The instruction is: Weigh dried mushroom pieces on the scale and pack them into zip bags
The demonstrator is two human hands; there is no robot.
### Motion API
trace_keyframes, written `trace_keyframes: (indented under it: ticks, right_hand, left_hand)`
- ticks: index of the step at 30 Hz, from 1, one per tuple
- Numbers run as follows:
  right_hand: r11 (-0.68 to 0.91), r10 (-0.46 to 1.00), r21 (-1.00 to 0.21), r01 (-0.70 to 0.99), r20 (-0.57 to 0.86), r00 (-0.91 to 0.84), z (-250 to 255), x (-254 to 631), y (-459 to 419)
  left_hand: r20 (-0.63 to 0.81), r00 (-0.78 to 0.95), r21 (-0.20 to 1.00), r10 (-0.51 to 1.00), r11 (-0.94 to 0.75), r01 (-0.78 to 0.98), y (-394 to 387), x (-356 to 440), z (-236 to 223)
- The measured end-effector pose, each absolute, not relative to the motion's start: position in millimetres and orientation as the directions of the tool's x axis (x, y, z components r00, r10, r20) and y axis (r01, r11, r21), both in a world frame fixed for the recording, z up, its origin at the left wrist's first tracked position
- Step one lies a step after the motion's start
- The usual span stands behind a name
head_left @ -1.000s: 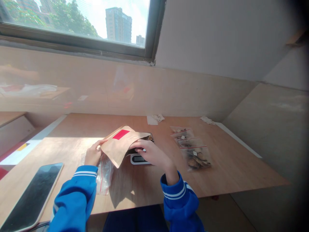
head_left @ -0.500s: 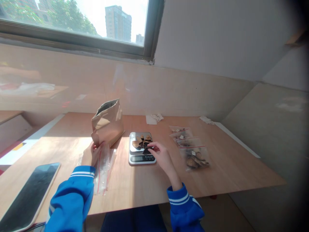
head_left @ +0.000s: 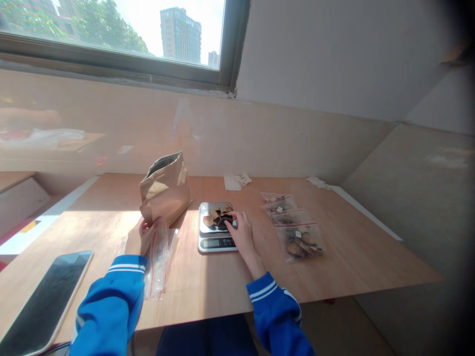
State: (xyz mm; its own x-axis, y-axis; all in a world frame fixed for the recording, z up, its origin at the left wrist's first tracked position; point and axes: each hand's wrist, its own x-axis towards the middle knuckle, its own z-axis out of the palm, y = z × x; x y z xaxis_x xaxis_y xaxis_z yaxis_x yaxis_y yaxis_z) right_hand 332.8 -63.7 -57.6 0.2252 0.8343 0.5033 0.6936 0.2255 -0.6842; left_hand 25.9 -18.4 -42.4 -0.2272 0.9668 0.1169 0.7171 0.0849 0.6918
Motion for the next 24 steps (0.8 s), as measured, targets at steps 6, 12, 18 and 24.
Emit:
trace_keyframes:
  ticks: [6, 12, 18, 24]
  right_hand:
    - [0.239, 0.812, -0.645, 0.726, 0.543, 0.216, -57.4, 331.4, -61.5]
    - [0.232, 0.758, -0.706, 0.669, 0.562, 0.33, -65.3, 341.9, -68.7]
    - [0.202, 0.761, -0.716, 0.669, 0.545, 0.353, -69.7, 348.8, -70.4]
    - [0.207, 0.785, -0.705, 0.679, 0.534, 0.314, -72.0, 347.9, -68.5]
  left_hand:
    - [0.111, -0.23, 0.689, 0.967, 0.092, 0.719, -19.6, 27.2, -39.9]
    - [0.119, -0.224, 0.688, 0.967, 0.083, 0.721, -21.5, 28.7, -38.0]
    - [0.128, -0.226, 0.686, 0.966, 0.078, 0.724, -20.9, 27.2, -40.1]
    - [0.131, -0.212, 0.695, 0.968, 0.063, 0.717, -21.2, 27.8, -39.9]
